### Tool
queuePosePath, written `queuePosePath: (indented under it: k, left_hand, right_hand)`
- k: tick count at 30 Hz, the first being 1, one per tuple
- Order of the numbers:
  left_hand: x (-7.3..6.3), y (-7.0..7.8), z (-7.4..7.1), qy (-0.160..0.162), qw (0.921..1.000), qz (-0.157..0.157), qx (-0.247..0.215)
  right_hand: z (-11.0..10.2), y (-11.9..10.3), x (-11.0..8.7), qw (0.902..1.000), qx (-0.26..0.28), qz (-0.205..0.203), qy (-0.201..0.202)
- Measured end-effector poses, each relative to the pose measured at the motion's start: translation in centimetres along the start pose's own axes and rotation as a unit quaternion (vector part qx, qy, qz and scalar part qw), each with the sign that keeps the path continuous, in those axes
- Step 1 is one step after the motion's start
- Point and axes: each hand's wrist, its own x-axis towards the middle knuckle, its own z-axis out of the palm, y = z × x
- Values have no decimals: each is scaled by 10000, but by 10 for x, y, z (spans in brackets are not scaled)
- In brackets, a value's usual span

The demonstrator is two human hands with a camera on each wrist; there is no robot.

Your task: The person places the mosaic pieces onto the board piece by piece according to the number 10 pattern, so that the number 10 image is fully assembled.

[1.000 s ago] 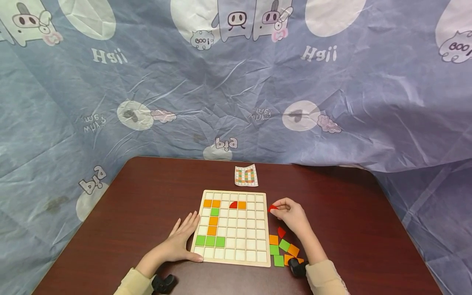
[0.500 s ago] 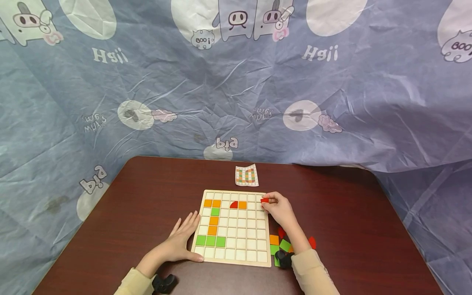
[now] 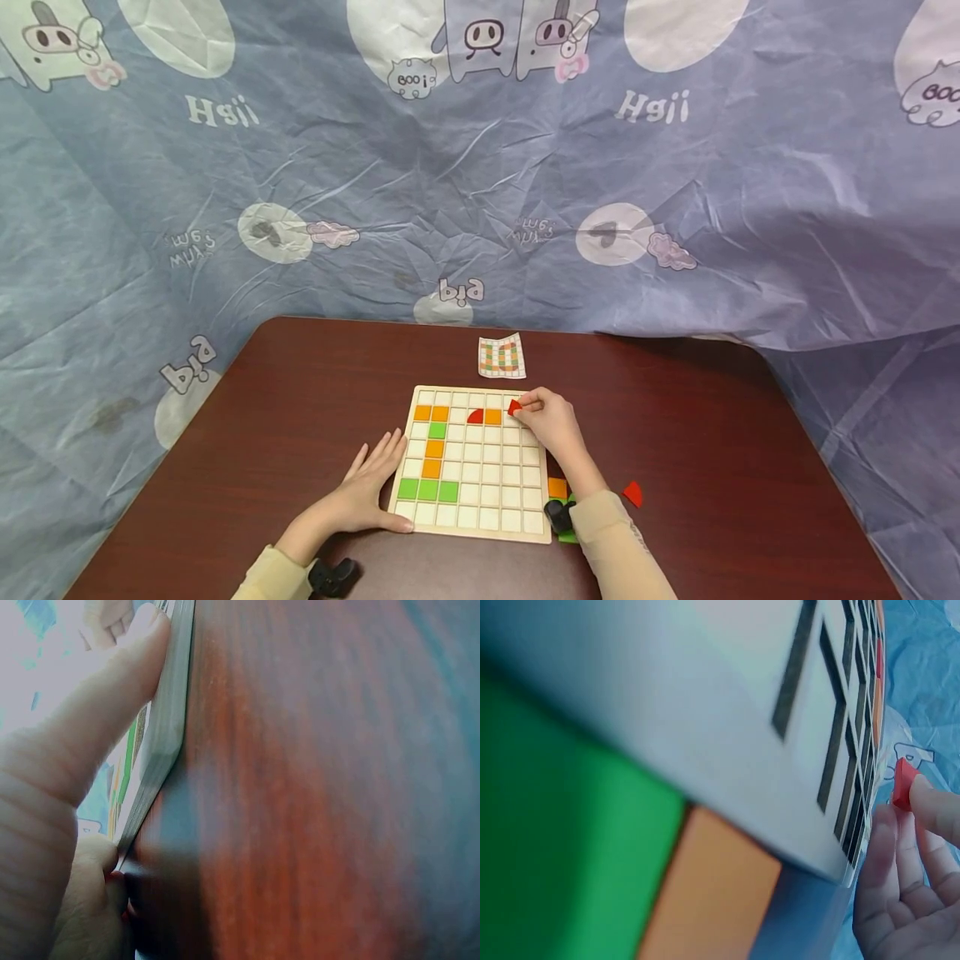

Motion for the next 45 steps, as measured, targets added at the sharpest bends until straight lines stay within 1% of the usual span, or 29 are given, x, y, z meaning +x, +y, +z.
queuePosePath:
  k: [5, 8, 13, 21, 28, 36, 39, 41, 45]
  left_hand:
    - [-1, 1, 0, -9, 10000, 26, -73]
    - [-1, 1, 0, -6, 10000, 18, -77]
    - [0, 1, 0, 6, 10000, -24, 18]
    - [0, 0, 0, 35, 10000, 21, 70]
    - [0, -1, 1, 25, 10000, 23, 63]
    - [1, -1, 1, 49, 9999, 33, 121]
    - [1, -1, 1, 35, 9999, 22, 110]
    - [1, -1, 1, 22, 9999, 6, 98]
    - [0, -1, 1, 39, 9999, 27, 94]
  right_hand:
    - [4, -6, -1, 9986, -504, -115, -131]
    - [6, -8, -1, 9974, -666, -210, -185]
    - [7, -9, -2, 9962, -791, -329, -182]
    - [9, -12, -2, 9934, -1046, -453, -132]
    - [11, -13, 0, 9865, -1490, -680, -66]
    - [12, -14, -1, 9818, -1710, -823, -30]
    - [11, -14, -3, 9814, -1727, -828, -83]
    - [8, -14, -4, 9833, -1626, -793, -167]
    - [-6, -14, -6, 9920, -1070, -549, -382]
